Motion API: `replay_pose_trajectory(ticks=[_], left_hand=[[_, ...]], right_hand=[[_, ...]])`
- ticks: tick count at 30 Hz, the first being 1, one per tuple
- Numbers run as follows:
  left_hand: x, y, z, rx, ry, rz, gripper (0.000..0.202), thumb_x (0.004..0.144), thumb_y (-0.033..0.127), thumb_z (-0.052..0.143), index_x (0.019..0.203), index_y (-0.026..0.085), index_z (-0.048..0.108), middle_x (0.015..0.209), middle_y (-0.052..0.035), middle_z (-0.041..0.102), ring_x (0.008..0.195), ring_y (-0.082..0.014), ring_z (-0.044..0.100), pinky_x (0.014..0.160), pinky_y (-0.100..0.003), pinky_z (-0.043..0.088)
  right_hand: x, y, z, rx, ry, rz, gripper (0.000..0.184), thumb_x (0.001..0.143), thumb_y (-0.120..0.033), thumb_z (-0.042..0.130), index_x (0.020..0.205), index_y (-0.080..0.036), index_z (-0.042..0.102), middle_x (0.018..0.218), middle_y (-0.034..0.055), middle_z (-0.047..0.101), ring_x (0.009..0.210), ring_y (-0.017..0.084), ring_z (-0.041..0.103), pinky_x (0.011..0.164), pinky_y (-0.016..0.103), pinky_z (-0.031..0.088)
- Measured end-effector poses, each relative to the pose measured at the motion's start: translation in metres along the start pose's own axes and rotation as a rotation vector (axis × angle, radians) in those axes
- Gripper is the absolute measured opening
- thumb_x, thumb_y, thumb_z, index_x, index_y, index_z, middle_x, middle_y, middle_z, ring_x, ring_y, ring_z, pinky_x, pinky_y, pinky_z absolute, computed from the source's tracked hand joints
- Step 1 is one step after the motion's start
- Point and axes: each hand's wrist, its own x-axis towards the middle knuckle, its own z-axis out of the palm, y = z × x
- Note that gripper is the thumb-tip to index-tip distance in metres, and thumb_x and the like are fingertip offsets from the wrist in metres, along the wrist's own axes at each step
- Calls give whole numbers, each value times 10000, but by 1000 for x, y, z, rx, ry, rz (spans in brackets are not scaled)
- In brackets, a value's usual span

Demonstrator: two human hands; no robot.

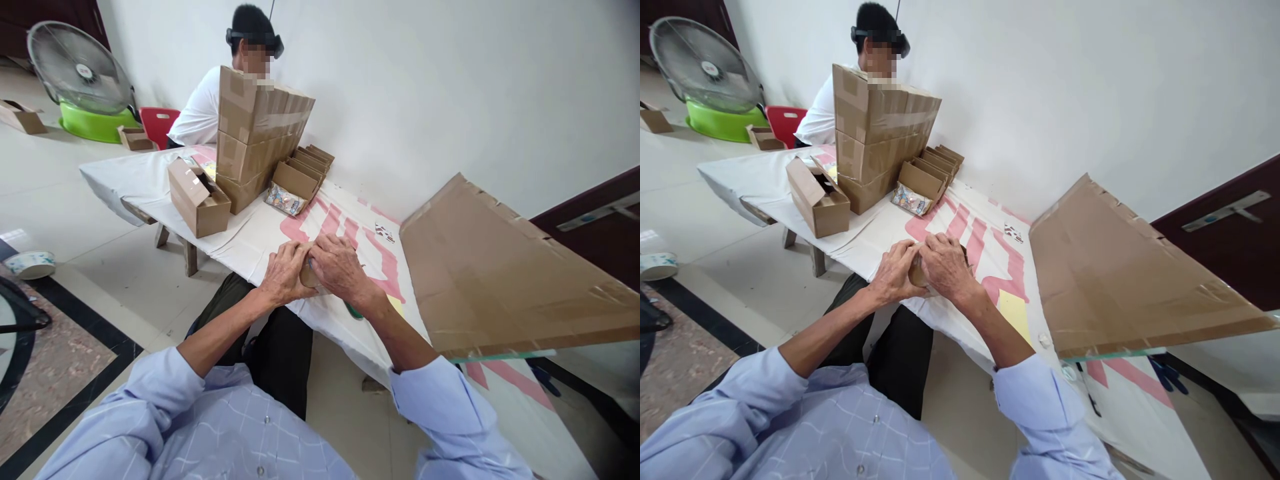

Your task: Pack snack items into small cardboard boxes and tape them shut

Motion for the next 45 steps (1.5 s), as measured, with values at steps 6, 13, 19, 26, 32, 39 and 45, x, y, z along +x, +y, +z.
replay_pose_trajectory(ticks=[6,13,19,26,32,39,45], left_hand=[[0,-1,1,3,0,7,1038,679,487,990,1552,257,477,1605,-186,516,1514,-425,495,1141,-610,512],[-1,2,-1,10,-10,-6,1037,691,520,981,1560,266,474,1615,-189,510,1531,-433,481,1141,-612,503],[0,5,-3,24,-38,-6,979,679,487,992,1491,243,502,1615,-196,514,1523,-429,483,1136,-619,504],[0,4,-2,19,-28,-2,974,667,484,998,1474,250,507,1608,-191,515,1516,-426,489,1137,-607,512],[0,2,0,16,-14,5,1025,688,505,985,1537,256,467,1615,-195,511,1518,-435,490,1133,-622,513],[0,6,-3,16,-31,0,989,673,472,995,1497,261,490,1629,-191,508,1534,-429,483,1148,-618,505],[1,9,-7,15,-43,1,946,678,467,992,1458,250,505,1612,-191,523,1518,-428,496,1140,-624,510]], right_hand=[[1,-1,-4,18,-26,23,234,1061,-166,585,1191,-140,778,1210,167,734,1177,335,570,946,442,360],[5,-2,-10,8,-89,22,260,1088,-172,545,1140,-157,799,1137,161,745,1155,335,577,908,439,355],[12,-2,-12,-28,-126,13,235,1065,-156,570,1139,-140,793,1100,174,749,1116,338,590,870,425,351],[12,2,-7,-56,-98,-53,204,1037,-113,590,1111,-124,780,1030,169,735,1039,330,594,832,409,350],[8,7,-6,-2,-39,-87,227,1068,-136,572,1107,-145,796,1062,154,743,1057,314,593,856,397,380],[11,6,-11,2,-87,-72,242,1068,-119,558,1117,-125,794,1053,160,744,1039,309,601,860,393,387],[12,5,-11,-29,-120,-90,229,1050,-111,567,1133,-111,782,1035,163,730,1029,319,600,851,399,381]])
